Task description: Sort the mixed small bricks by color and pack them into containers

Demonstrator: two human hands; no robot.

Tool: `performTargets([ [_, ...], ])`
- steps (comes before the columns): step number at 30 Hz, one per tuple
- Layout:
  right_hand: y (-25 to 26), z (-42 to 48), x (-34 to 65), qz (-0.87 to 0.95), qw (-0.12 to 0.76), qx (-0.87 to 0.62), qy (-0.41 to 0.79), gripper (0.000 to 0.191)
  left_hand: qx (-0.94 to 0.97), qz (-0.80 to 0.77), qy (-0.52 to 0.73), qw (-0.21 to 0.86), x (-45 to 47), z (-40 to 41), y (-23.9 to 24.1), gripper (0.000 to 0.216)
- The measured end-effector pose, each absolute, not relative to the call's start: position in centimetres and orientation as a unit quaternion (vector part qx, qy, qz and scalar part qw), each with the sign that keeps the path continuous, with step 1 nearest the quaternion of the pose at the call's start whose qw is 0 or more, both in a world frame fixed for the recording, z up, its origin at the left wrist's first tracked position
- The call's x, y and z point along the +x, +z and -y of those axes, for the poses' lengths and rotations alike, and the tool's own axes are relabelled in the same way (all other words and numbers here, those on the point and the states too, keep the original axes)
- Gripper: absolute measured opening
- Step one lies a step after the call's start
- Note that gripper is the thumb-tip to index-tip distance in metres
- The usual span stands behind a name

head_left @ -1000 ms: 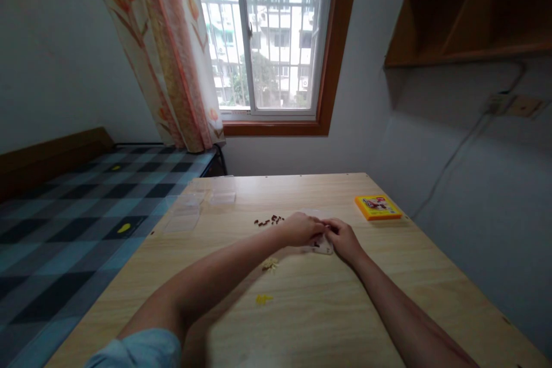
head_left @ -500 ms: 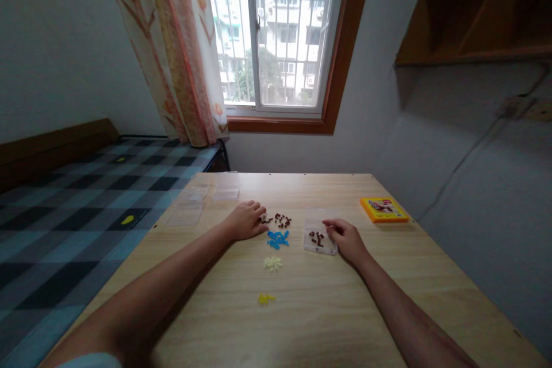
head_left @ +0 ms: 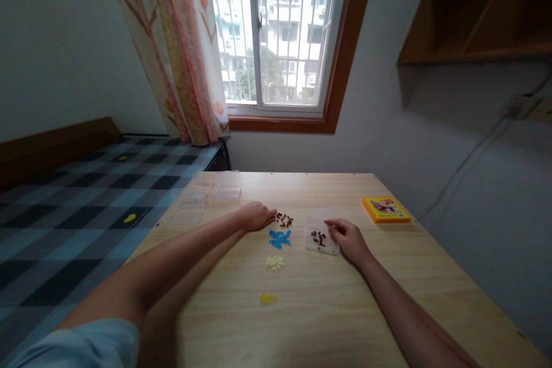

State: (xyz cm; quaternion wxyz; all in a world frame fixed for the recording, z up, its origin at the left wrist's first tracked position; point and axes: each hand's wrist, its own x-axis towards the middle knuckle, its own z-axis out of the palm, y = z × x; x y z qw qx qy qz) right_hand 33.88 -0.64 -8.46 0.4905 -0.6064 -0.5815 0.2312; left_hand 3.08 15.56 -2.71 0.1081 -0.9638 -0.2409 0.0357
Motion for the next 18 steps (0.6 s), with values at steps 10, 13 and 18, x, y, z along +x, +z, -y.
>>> performTargets([
  [10, -8.7, 0.6, 33.9, 0.582, 0.498, -0.6, 0.23, 0.032, -0.962, 0.259, 0.016, 0.085, 3.5, -15.1, -2.5, 0.032],
  [13, -8.5, 0.6, 33.8, 0.582, 0.499, -0.599, 0.23, 0.031, -0.958, 0.272, 0.011, 0.089, 3.3, -15.0, -2.3, 0.028],
  [18, -8.2, 0.7, 33.7, 0.584, 0.498, -0.599, 0.228, 0.031, -0.946, 0.309, -0.014, 0.095, 3.3, -14.2, -1.3, 0.024],
])
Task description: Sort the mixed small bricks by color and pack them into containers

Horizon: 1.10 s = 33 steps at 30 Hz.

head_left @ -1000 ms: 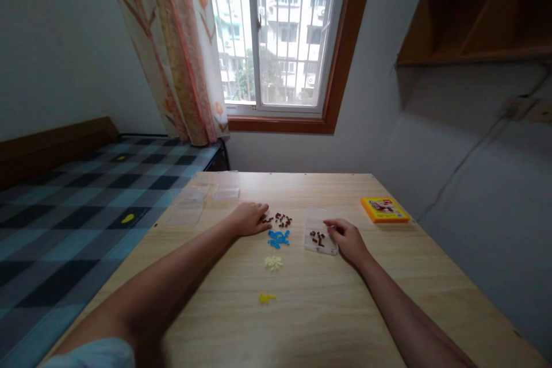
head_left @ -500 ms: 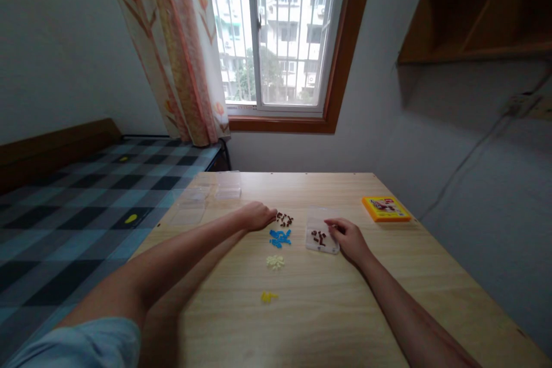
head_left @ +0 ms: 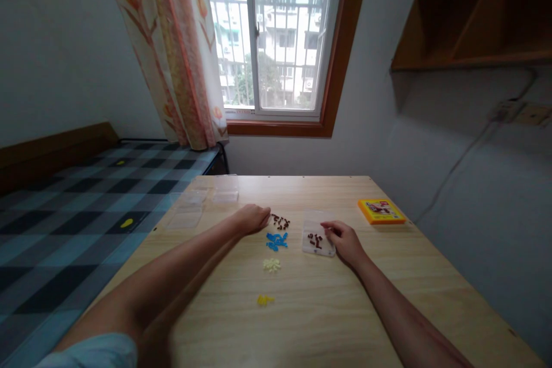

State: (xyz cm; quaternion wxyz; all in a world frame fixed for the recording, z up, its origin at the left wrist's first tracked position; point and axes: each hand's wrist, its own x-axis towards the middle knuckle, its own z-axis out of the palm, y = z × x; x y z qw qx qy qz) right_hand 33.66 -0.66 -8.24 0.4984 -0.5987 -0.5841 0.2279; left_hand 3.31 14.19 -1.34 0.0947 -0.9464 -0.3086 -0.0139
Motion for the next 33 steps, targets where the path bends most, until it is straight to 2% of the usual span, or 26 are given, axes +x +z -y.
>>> performTargets([
  [6, -8.3, 0.6, 33.7, 0.595, 0.494, -0.593, 0.223, 0.03, -0.972, 0.223, -0.03, 0.071, 9.6, -9.7, 0.2, 0.028],
  [11, -8.2, 0.7, 33.7, 0.602, 0.499, -0.586, 0.214, 0.028, -0.984, 0.169, -0.038, 0.046, 15.3, -6.3, -1.2, 0.027],
  [15, -8.0, 0.7, 33.6, 0.598, 0.507, -0.582, 0.215, 0.028, -0.984, 0.176, -0.019, 0.033, 16.3, -5.5, -1.8, 0.025],
  [19, -7.9, 0.7, 33.5, 0.6, 0.501, -0.582, 0.223, 0.029, -0.977, 0.203, -0.057, 0.023, 14.8, -6.1, -0.3, 0.027],
  [24, -8.3, 0.7, 33.6, 0.593, 0.495, -0.592, 0.228, 0.031, -0.935, 0.342, -0.076, 0.055, 8.0, -10.3, 1.3, 0.03],
  [28, -8.4, 0.7, 33.7, 0.594, 0.49, -0.596, 0.228, 0.03, -0.9, 0.426, -0.008, 0.094, 1.5, -13.2, 0.1, 0.038],
  [33, -8.4, 0.6, 33.8, 0.586, 0.492, -0.601, 0.233, 0.03, -0.916, 0.392, 0.009, 0.087, -0.1, -13.3, -1.6, 0.049],
])
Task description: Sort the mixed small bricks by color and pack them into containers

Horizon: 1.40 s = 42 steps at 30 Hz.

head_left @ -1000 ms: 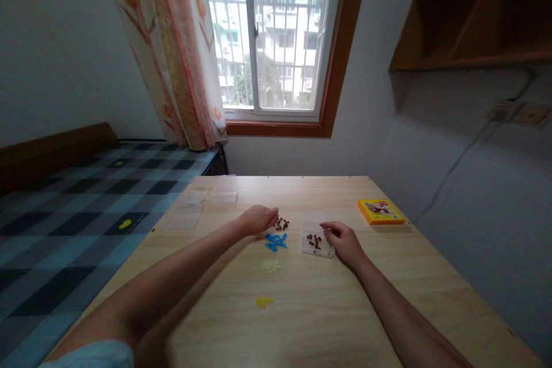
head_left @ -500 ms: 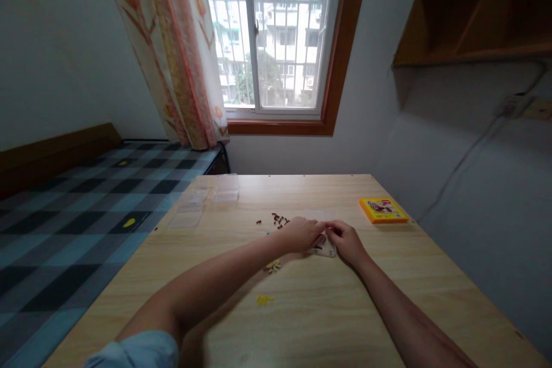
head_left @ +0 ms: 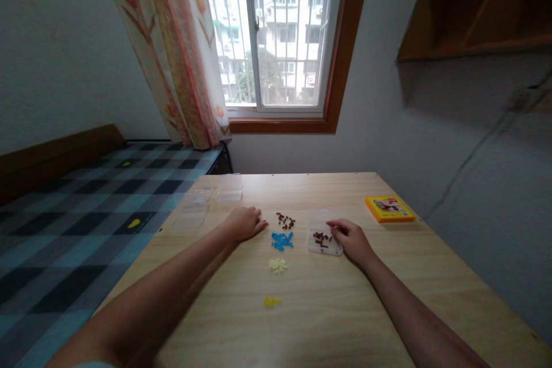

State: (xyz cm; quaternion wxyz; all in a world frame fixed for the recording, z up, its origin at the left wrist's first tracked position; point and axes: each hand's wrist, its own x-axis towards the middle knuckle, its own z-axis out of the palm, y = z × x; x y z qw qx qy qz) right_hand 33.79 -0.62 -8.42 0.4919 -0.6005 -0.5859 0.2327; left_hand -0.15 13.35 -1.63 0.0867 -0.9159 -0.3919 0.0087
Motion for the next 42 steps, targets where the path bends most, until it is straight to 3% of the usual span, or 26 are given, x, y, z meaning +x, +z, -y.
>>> performTargets([
  [18, -8.2, 0.7, 33.7, 0.593, 0.492, -0.597, 0.224, 0.03, -0.926, 0.362, 0.009, 0.106, 2.1, -14.0, -1.5, 0.043],
  [23, -8.1, 0.7, 33.5, 0.591, 0.494, -0.597, 0.225, 0.031, -0.942, 0.326, -0.043, 0.066, 7.6, -10.8, 0.7, 0.044],
  [30, -7.8, 0.8, 33.5, 0.603, 0.498, -0.587, 0.209, 0.029, -0.978, 0.206, -0.03, 0.028, 16.1, -4.8, -0.4, 0.037],
  [38, -7.6, 0.9, 33.2, 0.594, 0.496, -0.589, 0.233, 0.031, -0.938, 0.331, -0.09, 0.052, 8.4, -11.8, 1.6, 0.035],
  [42, -7.6, 0.9, 33.2, 0.592, 0.496, -0.591, 0.23, 0.031, -0.961, 0.261, -0.087, 0.027, 5.2, -14.2, 0.2, 0.034],
])
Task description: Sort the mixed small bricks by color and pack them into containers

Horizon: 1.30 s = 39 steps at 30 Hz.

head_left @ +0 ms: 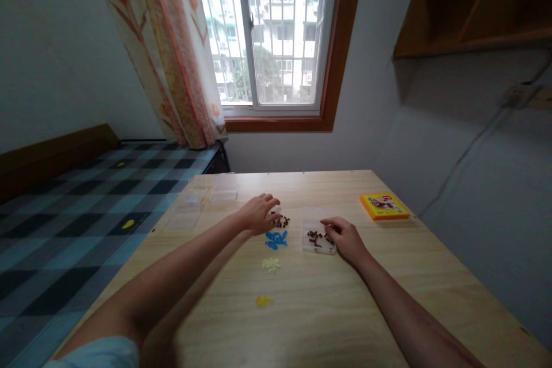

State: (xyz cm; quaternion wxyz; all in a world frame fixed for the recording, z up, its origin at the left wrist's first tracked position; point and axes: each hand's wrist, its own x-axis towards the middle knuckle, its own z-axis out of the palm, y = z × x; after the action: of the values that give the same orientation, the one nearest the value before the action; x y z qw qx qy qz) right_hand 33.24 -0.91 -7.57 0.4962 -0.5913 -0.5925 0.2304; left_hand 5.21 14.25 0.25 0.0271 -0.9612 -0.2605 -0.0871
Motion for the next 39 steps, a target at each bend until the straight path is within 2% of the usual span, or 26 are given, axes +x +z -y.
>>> performTargets([
  [5, -7.6, 0.9, 33.2, 0.585, 0.498, -0.595, 0.236, 0.032, -0.98, 0.177, -0.09, -0.011, 6.2, -14.1, -1.8, 0.051],
  [10, -7.6, 0.9, 33.3, 0.582, 0.5, -0.595, 0.24, 0.032, -0.984, 0.143, -0.096, -0.04, 7.9, -14.2, -2.0, 0.034],
  [18, -7.7, 0.9, 33.4, 0.59, 0.488, -0.598, 0.237, 0.031, -0.948, 0.214, -0.129, -0.197, 7.1, -16.3, -2.6, 0.034],
  [26, -7.6, 1.0, 33.4, 0.588, 0.492, -0.594, 0.242, 0.03, -0.979, 0.136, -0.134, -0.075, 5.7, -16.5, -2.1, 0.05],
  [31, -7.6, 1.0, 33.5, 0.59, 0.487, -0.6, 0.237, 0.03, -0.994, 0.072, -0.087, 0.009, 7.2, -16.8, -1.9, 0.037],
  [39, -7.5, 1.0, 33.4, 0.587, 0.491, -0.596, 0.243, 0.03, -0.989, 0.111, -0.094, -0.002, 7.5, -16.1, -1.9, 0.032],
])
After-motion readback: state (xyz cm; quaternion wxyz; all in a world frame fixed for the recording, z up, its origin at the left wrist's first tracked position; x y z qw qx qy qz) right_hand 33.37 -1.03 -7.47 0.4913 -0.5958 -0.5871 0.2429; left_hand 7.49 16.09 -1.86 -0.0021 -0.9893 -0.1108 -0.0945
